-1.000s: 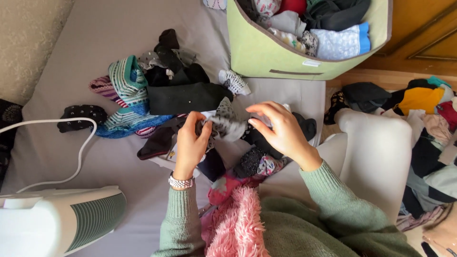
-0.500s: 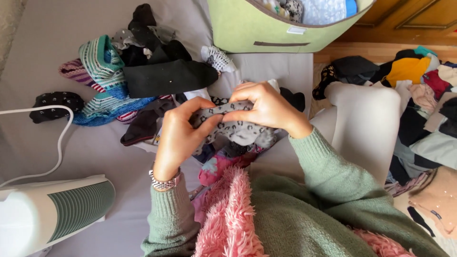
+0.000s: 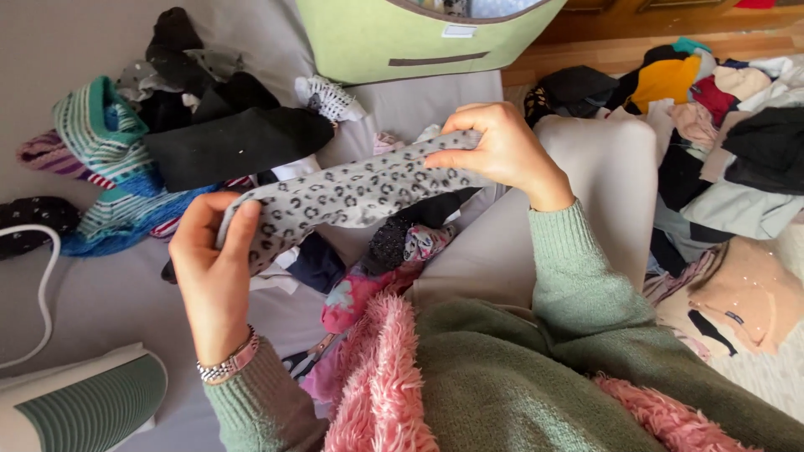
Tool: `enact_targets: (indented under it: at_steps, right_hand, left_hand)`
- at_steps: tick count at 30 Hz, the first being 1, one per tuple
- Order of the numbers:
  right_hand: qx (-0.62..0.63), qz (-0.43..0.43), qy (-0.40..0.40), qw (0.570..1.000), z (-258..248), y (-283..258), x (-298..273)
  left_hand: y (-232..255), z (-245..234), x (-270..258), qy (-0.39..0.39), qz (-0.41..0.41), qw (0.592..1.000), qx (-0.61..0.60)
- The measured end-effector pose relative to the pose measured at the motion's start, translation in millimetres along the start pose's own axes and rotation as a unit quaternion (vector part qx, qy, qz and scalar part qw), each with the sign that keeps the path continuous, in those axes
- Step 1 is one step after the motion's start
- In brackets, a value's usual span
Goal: The person sits on the floor and folds individual socks by hand, turning them inside out and rolling them into compact bundles. The folded socks are placed into a green fabric storage bin. The person handles multiple socks of different colors and patterns one at a time.
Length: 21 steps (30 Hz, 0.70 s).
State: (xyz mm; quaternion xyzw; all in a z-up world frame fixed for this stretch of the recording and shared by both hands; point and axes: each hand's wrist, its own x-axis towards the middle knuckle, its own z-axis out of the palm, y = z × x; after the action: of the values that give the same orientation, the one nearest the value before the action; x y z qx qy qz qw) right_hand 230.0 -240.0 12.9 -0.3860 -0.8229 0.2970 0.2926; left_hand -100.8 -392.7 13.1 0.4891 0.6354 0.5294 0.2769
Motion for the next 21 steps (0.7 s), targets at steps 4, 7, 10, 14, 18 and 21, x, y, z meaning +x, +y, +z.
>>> enact_targets:
  at_steps: [4, 7, 10, 14, 18, 21]
  right_hand:
    - [0.026, 0.038, 0.045, 0.998, 8, 20, -4]
    - [0.197, 0.075, 0.084, 0.974, 24, 35, -2]
    - [0.262, 0.094, 0.076, 0.957, 42, 21, 0]
    - [0.251, 0.080, 0.006, 0.965, 87, 28, -2]
    - [0.422, 0.127, -0.127, 0.889, 100, 19, -3]
    - [0.337, 0.088, -0.103, 0.932, 74, 21, -8]
  left_hand:
    - [-13, -5, -5, 0.020, 0.000, 1.000, 0.002]
    - [-11, -7, -11, 0.047, -0.025, 0.998, 0.020]
    - [-10, -14, -20, 0.044, -0.073, 0.995, 0.053]
    - [-27, -34, -42, 0.070, -0.091, 0.966, 0.233]
    - [-68, -54, -60, 0.100, -0.086, 0.888, 0.441]
    - [-90, -55, -65, 0.103, -0.062, 0.837, 0.534]
